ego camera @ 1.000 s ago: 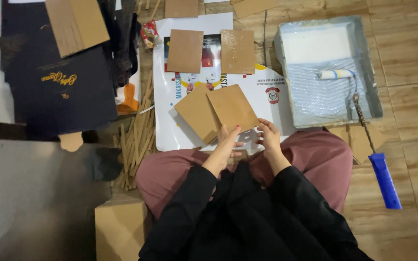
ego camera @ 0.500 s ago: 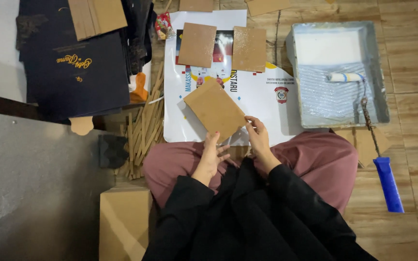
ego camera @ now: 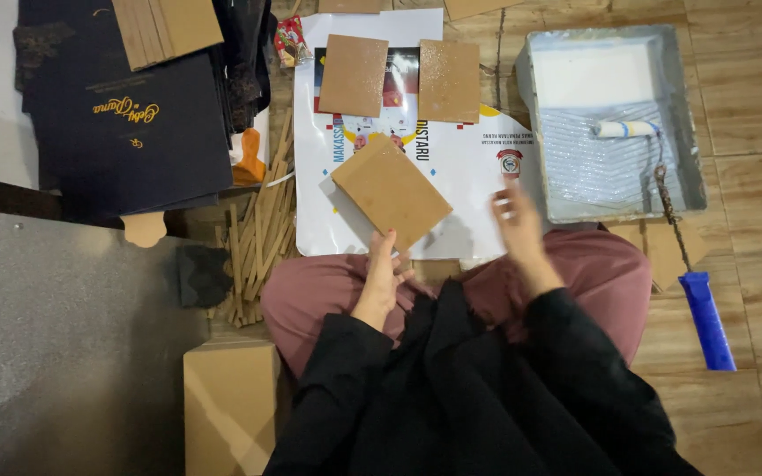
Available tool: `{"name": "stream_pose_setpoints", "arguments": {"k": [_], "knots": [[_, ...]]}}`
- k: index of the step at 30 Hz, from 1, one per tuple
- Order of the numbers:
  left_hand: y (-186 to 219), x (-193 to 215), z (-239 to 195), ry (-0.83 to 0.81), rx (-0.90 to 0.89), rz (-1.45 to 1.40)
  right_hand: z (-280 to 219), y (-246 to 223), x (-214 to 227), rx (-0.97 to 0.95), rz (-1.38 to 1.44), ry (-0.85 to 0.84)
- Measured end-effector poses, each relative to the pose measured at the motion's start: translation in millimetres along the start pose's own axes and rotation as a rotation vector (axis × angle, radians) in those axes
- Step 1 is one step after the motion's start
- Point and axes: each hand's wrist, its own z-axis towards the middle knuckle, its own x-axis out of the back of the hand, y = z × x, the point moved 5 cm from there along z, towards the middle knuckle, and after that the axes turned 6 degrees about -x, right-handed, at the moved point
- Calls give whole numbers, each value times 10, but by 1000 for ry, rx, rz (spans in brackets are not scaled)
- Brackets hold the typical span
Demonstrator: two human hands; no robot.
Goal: The person sits on the floor and uses a paint roller to apply a white substance to small rectangular cardboard pieces. They repeatedly dip the roller into a tray, apply the substance to the cardboard, and stack the pieces.
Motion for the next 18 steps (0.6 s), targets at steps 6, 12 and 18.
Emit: {"name": "stream_pose_setpoints", "arguments": {"k": [6,12,18], "knots": [[-77,38,129,8,75,-179,-464,-416,1656,16,-328,542],[-360,-50,81,82,363,-271,-623,1092,2649,-353,-1056,521],[-676,-18,176,90,286,-369,-749,990,2691,-346,-685,374]]}}
